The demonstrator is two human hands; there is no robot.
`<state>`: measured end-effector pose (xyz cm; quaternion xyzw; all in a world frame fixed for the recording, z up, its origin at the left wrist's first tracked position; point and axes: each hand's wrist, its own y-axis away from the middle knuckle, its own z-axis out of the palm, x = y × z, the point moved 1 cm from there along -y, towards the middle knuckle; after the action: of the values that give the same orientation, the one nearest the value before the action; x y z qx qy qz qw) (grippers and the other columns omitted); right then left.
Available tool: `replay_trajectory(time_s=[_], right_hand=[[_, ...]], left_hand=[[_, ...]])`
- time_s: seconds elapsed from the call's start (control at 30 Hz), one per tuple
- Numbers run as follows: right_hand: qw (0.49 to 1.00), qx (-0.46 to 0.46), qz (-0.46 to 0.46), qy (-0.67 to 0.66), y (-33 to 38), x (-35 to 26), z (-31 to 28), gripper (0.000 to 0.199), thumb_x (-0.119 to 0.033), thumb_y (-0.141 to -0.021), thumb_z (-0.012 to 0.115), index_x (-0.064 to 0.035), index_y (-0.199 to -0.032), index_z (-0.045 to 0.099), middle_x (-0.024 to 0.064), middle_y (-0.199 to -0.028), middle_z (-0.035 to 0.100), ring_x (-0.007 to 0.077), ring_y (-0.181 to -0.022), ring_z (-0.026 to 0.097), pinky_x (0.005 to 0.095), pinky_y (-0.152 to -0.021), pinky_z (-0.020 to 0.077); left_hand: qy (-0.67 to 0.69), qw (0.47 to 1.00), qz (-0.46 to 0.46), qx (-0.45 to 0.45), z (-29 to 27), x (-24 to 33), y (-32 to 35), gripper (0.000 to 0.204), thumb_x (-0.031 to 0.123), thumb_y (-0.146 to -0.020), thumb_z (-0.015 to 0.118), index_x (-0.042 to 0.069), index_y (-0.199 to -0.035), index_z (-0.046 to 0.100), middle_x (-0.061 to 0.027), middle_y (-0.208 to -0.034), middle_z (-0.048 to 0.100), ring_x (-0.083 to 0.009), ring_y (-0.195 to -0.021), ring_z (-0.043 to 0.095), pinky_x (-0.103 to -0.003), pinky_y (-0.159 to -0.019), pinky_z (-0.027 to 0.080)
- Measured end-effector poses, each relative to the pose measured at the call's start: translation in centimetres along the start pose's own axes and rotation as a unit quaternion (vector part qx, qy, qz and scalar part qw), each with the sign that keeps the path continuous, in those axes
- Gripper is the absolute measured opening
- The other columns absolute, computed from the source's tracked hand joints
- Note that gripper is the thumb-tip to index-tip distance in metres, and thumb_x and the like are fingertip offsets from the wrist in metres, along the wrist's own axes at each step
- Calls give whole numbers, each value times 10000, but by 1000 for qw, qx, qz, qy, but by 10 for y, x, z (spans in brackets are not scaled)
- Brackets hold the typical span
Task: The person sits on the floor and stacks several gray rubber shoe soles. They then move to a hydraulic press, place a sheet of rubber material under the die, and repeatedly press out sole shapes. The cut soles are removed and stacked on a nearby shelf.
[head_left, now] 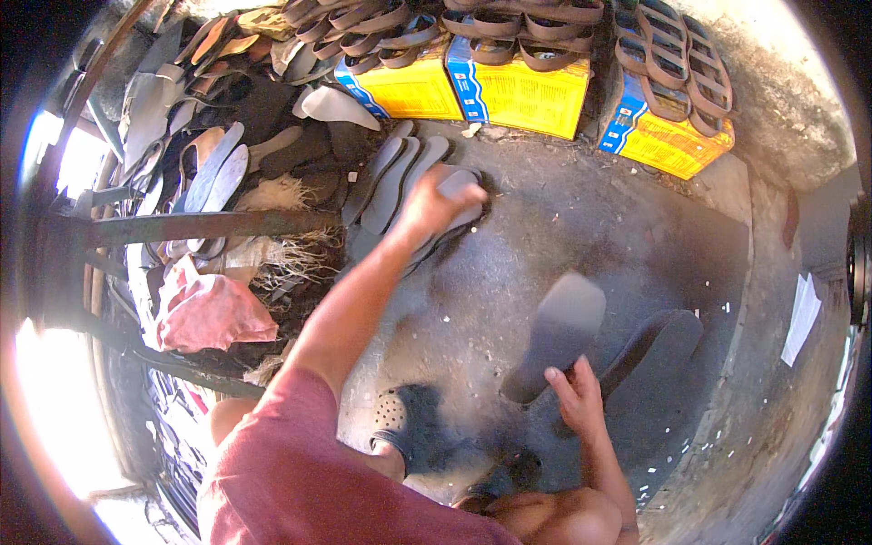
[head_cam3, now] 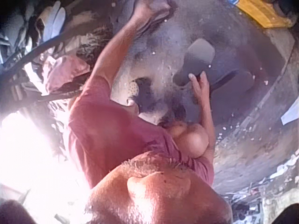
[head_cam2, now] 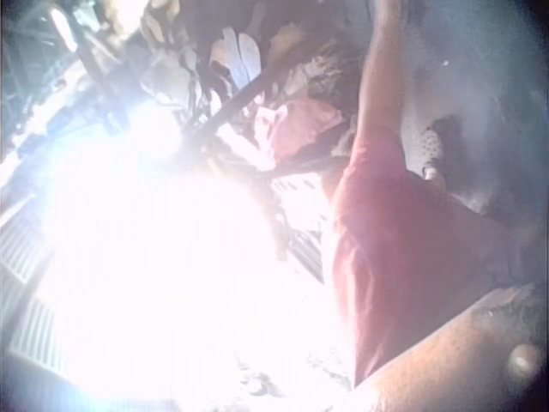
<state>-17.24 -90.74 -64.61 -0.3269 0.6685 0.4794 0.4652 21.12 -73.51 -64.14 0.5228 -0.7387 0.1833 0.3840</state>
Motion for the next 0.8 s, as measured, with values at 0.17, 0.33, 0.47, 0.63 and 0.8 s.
replay_trajectory(time_s=[0.17, 0.33, 0.47, 0.63, 0.8], right_hand=[[987, -98, 126, 6, 32, 63, -18, 416, -114, -1000, 680, -1, -1377, 547, 37, -1265, 652, 142, -1164, 589, 326, -1018, 460], [986, -71, 140, -63, 50, 51, -24, 427, -111, -998, 663, -6, -1393, 538, 38, -1270, 643, 162, -1179, 579, 345, -1043, 446], [998, 23, 41, 44, 17, 41, -16, 491, -287, -961, 706, 37, -1300, 560, 167, -1154, 669, 245, -1094, 626, 393, -970, 491], [990, 96, -18, 103, -23, 33, 2, 442, -250, -977, 676, 44, -1293, 580, 183, -1180, 667, 278, -1112, 638, 387, -976, 486], [990, 109, 77, -56, -25, 72, 12, 384, -254, -985, 664, 56, -1208, 626, 157, -1196, 658, 238, -1044, 639, 352, -948, 482]], left_hand=[[-218, 955, -184, 84, -103, -196, -86, 1379, 873, -659, 728, 186, -1678, 103, -263, -1697, 138, -490, -1563, 118, -728, -1194, 130], [-286, 956, -58, 21, -21, -148, -46, 1241, 883, -707, 668, 267, -1666, 177, -143, -1714, 192, -432, -1575, 129, -794, -1156, 108], [-331, 915, 165, -160, 29, -64, 45, 1206, 811, -673, 748, 244, -1637, 295, -136, -1685, 261, -430, -1572, 154, -764, -1174, 124], [-330, 702, 475, -415, 71, -44, 141, 1200, 837, -659, 718, 308, -1640, 274, -88, -1697, 268, -377, -1590, 151, -754, -1203, 54], [-257, 882, 257, -300, 57, -1, 195, 1067, 547, -676, 888, 225, -1572, 407, -101, -1613, 412, -355, -1541, 295, -698, -1220, 149]])
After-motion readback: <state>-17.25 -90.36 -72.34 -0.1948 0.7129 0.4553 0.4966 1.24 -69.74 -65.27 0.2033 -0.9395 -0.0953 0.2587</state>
